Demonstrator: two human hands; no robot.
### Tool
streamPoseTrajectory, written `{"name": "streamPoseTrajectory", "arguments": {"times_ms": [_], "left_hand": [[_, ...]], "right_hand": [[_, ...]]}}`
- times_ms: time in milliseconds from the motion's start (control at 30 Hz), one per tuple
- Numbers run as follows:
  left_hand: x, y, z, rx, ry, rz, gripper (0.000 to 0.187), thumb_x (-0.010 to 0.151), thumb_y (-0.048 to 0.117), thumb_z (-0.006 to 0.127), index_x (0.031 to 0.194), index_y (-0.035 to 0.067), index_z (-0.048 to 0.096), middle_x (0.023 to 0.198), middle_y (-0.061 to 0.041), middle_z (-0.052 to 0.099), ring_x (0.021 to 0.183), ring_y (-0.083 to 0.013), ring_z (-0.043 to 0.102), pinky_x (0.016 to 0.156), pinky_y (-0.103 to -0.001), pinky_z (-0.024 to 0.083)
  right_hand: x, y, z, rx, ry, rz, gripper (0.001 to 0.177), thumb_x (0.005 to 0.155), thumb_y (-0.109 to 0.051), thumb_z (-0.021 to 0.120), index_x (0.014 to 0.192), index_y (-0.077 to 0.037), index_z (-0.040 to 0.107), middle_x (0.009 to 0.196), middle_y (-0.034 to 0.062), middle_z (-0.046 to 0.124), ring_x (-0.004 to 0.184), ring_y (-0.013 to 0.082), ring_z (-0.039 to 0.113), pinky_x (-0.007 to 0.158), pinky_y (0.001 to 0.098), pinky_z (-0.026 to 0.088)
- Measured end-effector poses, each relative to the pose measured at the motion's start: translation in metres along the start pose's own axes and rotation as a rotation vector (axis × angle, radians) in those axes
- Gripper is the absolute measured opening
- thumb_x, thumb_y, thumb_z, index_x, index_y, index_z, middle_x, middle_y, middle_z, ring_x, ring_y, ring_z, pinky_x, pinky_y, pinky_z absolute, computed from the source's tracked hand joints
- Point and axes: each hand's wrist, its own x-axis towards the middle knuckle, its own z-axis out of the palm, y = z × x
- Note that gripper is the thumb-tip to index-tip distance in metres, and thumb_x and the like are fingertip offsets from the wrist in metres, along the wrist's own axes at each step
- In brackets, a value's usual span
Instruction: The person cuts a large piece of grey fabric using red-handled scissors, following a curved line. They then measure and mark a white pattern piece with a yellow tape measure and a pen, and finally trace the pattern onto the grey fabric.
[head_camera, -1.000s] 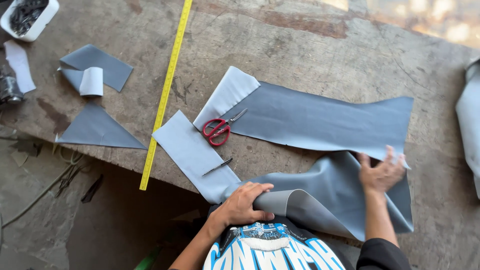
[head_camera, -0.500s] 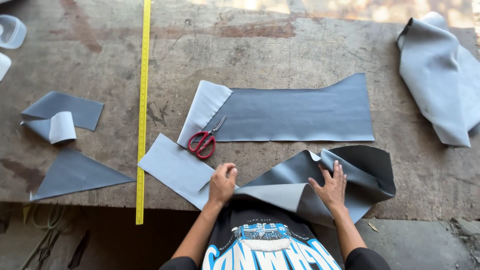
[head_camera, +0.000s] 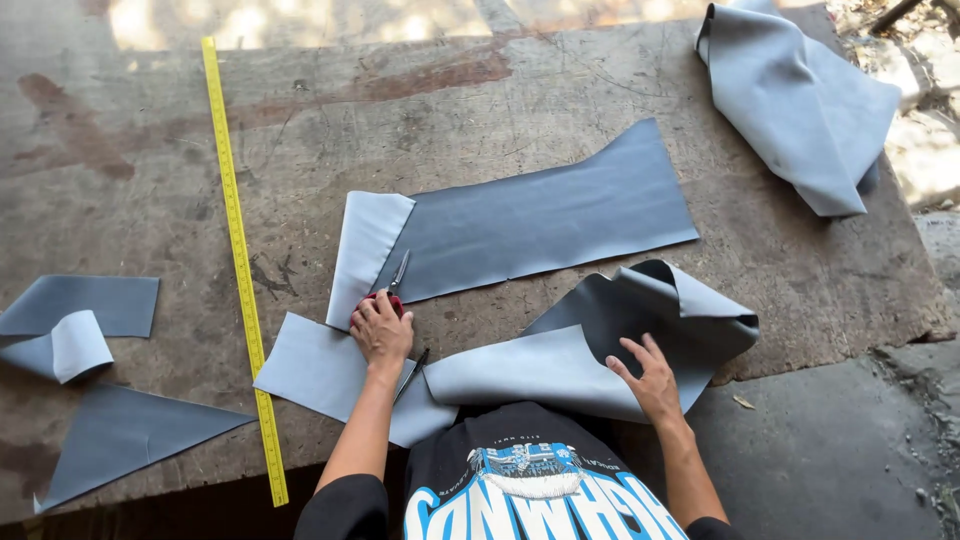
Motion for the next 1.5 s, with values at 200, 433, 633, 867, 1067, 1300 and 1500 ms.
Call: {"name": "streamPoseTrajectory", "arguments": {"times_ms": [200, 433, 633, 867, 1067, 1300, 1500], "left_hand": [[-0.003, -0.028, 0.005, -0.196, 0.276, 0.005, 0.079, 0.071, 0.031, 0.086, 0.140, 0.006, 0.056, 0.112, -0.024, 0.060, 0.104, -0.0473, 0.061, 0.094, -0.056, 0.046], [-0.034, -0.106, -0.013, -0.183, 0.398, -0.299, 0.080, 0.073, 0.031, 0.089, 0.140, 0.011, 0.051, 0.119, -0.024, 0.053, 0.109, -0.0501, 0.057, 0.089, -0.060, 0.048], [-0.059, -0.107, -0.032, -0.169, 0.268, -0.450, 0.074, 0.081, 0.029, 0.087, 0.143, 0.009, 0.050, 0.120, -0.025, 0.049, 0.117, -0.0469, 0.048, 0.095, -0.056, 0.040], [-0.046, -0.078, -0.013, -0.153, 0.373, -0.182, 0.066, 0.082, 0.028, 0.085, 0.140, 0.010, 0.059, 0.131, -0.021, 0.048, 0.123, -0.0478, 0.050, 0.097, -0.059, 0.043], [-0.053, 0.000, -0.015, -0.338, 0.171, 0.225, 0.046, 0.084, 0.036, 0.082, 0.122, 0.014, 0.072, 0.119, -0.015, 0.063, 0.120, -0.0378, 0.062, 0.105, -0.049, 0.044], [-0.096, 0.087, -0.098, -0.858, -0.826, 0.297, 0.060, 0.095, 0.055, 0.068, 0.146, 0.023, 0.062, 0.140, -0.022, 0.066, 0.133, -0.0469, 0.057, 0.112, -0.056, 0.045], [-0.105, 0.112, -0.162, -0.760, -0.979, 0.386, 0.048, 0.078, 0.042, 0.091, 0.115, 0.018, 0.075, 0.096, -0.008, 0.079, 0.093, -0.0223, 0.072, 0.083, -0.040, 0.057]], "right_hand": [[-0.010, 0.000, 0.005, 0.154, -0.127, 0.229, 0.049, 0.102, -0.074, 0.050, 0.131, -0.042, 0.074, 0.126, -0.0058, 0.078, 0.129, 0.0215, 0.065, 0.112, 0.0482, 0.049], [-0.004, -0.016, -0.008, 0.363, -0.460, 0.256, 0.065, 0.095, -0.035, 0.076, 0.154, -0.017, 0.057, 0.126, 0.0179, 0.078, 0.118, 0.0301, 0.071, 0.100, 0.0484, 0.056], [0.021, 0.010, 0.014, 0.657, -0.537, 0.331, 0.079, 0.080, 0.004, 0.084, 0.152, 0.000, 0.052, 0.090, 0.0151, 0.076, 0.072, 0.0236, 0.072, 0.059, 0.0403, 0.062], [-0.004, -0.072, -0.024, 0.795, -0.751, 0.026, 0.099, 0.077, 0.020, 0.071, 0.164, -0.019, 0.042, 0.140, 0.0166, 0.059, 0.107, 0.0252, 0.068, 0.084, 0.0456, 0.063], [-0.032, -0.120, -0.037, 0.447, -0.739, -0.304, 0.060, 0.084, 0.002, 0.075, 0.142, -0.014, 0.072, 0.138, 0.0165, 0.069, 0.128, 0.0236, 0.059, 0.112, 0.0498, 0.045], [-0.062, -0.134, -0.034, 0.440, -0.681, -0.464, 0.045, 0.089, 0.001, 0.074, 0.132, -0.012, 0.078, 0.132, 0.0159, 0.072, 0.126, 0.0288, 0.065, 0.107, 0.0499, 0.049], [-0.061, -0.128, -0.031, 0.424, -0.525, -0.468, 0.046, 0.085, 0.000, 0.076, 0.130, -0.012, 0.077, 0.123, 0.0158, 0.075, 0.115, 0.0311, 0.071, 0.101, 0.0492, 0.051]]}}
